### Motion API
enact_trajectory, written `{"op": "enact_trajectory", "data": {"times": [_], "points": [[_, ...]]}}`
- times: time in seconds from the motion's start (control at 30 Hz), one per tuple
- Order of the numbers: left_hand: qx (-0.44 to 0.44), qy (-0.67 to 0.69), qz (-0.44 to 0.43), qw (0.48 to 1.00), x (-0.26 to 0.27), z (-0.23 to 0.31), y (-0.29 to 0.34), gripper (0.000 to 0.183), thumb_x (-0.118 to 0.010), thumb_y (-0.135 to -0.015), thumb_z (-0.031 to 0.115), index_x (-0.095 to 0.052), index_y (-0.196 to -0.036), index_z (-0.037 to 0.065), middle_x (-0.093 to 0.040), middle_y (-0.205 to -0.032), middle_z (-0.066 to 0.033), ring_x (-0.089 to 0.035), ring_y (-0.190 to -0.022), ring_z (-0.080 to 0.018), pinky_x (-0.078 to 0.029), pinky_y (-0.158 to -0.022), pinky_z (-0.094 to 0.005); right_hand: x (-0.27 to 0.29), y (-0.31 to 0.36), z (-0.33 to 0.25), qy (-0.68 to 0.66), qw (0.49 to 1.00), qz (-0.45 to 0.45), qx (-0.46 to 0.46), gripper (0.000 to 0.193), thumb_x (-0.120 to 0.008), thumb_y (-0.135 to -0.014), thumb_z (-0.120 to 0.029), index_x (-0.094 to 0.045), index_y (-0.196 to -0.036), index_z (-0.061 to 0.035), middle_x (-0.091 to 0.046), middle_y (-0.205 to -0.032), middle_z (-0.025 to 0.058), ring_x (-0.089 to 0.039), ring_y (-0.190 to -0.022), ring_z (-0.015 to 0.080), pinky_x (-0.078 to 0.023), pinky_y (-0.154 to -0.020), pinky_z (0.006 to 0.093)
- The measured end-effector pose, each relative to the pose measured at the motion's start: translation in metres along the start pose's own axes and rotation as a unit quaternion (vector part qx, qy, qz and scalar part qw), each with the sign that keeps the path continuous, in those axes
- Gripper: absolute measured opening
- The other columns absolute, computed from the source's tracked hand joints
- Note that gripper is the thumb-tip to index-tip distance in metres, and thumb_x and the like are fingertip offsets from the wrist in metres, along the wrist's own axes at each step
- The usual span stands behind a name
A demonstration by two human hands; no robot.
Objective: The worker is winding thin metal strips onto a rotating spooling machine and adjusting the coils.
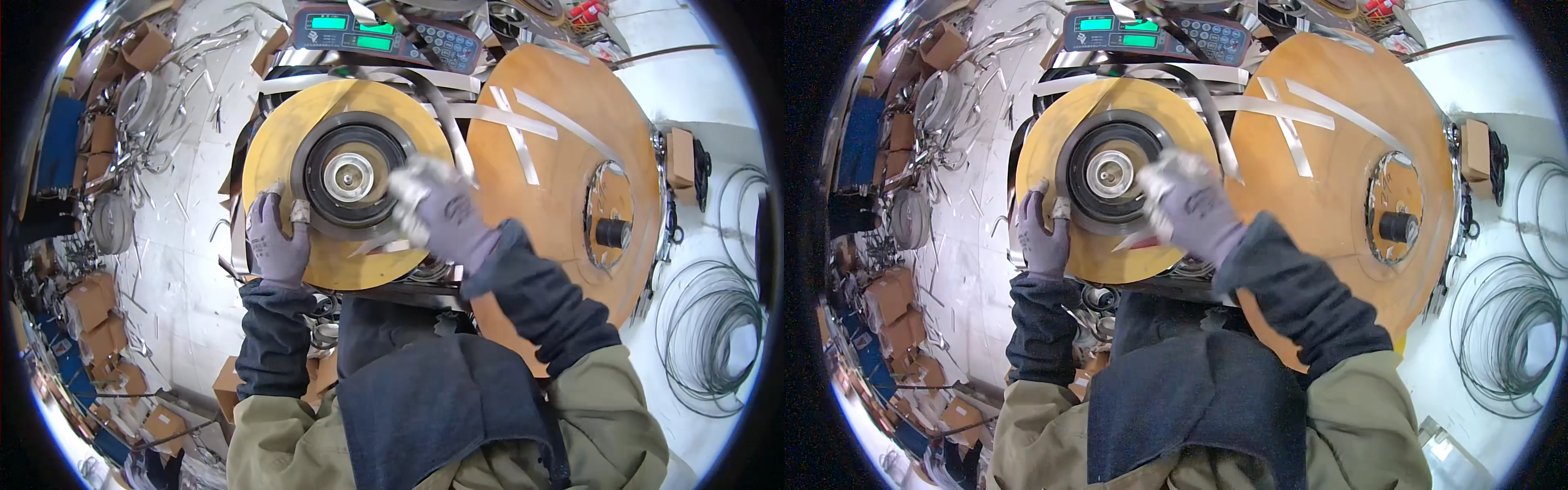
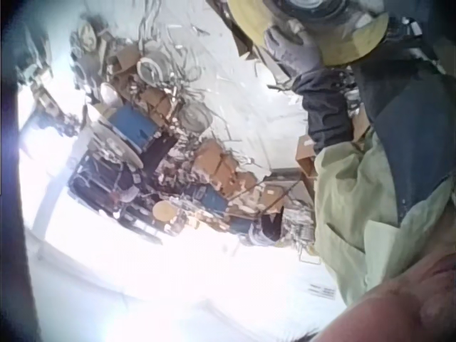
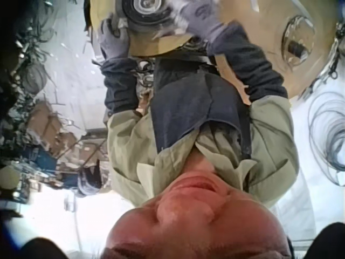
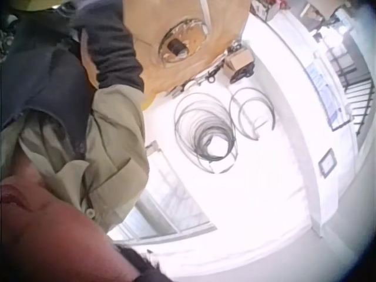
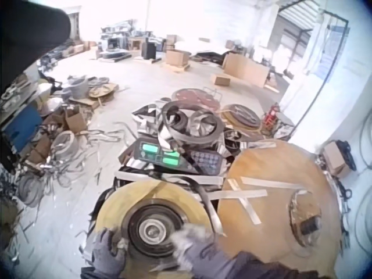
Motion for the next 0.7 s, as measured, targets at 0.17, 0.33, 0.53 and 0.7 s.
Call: {"op": "enact_trajectory", "data": {"times": [0.17,0.33,0.53,0.7], "points": [[0.0,-0.069,0.029,0.997,-0.019,0.008,-0.003,0.054,-0.064,-0.08,0.03,-0.048,-0.121,-0.002,-0.054,-0.113,-0.0207,-0.047,-0.109,-0.0372,-0.033,-0.097,-0.0462,0.016,-0.076,0.046,0.174,0.981,-0.051,-0.066,0.026,-0.054,-0.082,-0.015,-0.058,-0.107,-0.0075,-0.058,-0.11,0.0158,-0.056,-0.099,0.0322,-0.041,-0.091,0.0408],[0.061,0.018,0.029,0.998,-0.014,0.026,-0.005,0.052,-0.062,-0.081,0.021,-0.047,-0.125,-0.001,-0.056,-0.113,-0.0204,-0.051,-0.107,-0.0333,-0.037,-0.095,-0.0409,-0.027,-0.157,0.081,0.194,0.968,0.119,0.107,0.033,-0.047,-0.086,-0.019,-0.057,-0.116,-0.0093,-0.052,-0.124,0.0124,-0.048,-0.116,0.0276,-0.039,-0.096,0.0351],[0.012,0.053,0.032,0.998,0.002,0.015,0.021,0.043,-0.057,-0.083,0.009,-0.05,-0.123,-0.002,-0.059,-0.109,-0.0165,-0.055,-0.103,-0.0275,-0.041,-0.092,-0.0382,-0.026,-0.146,0.082,0.307,0.932,-0.185,0.043,0.029,-0.048,-0.087,-0.03,-0.063,-0.104,-0.0121,-0.065,-0.092,0.0068,-0.06,-0.089,0.025,-0.037,-0.085,0.0484],[-0.056,0.009,0.025,0.998,-0.004,0.086,0.031,0.038,-0.057,-0.083,0.009,-0.053,-0.119,-0.003,-0.059,-0.108,-0.0177,-0.055,-0.101,-0.031,-0.04,-0.092,-0.0412,0.036,-0.066,0.089,0.262,0.947,-0.187,-0.019,0.027,-0.046,-0.088,-0.027,-0.064,-0.105,-0.0166,-0.067,-0.091,0.0045,-0.061,-0.089,0.0213,-0.035,-0.076,0.0445]]}}
Point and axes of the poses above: each hand's wrist, its own y-axis away from the middle knuckle, its own x-axis out of the back of the hand, z = x × y, the point moved 1 cm from there along -y, towards the middle knuckle
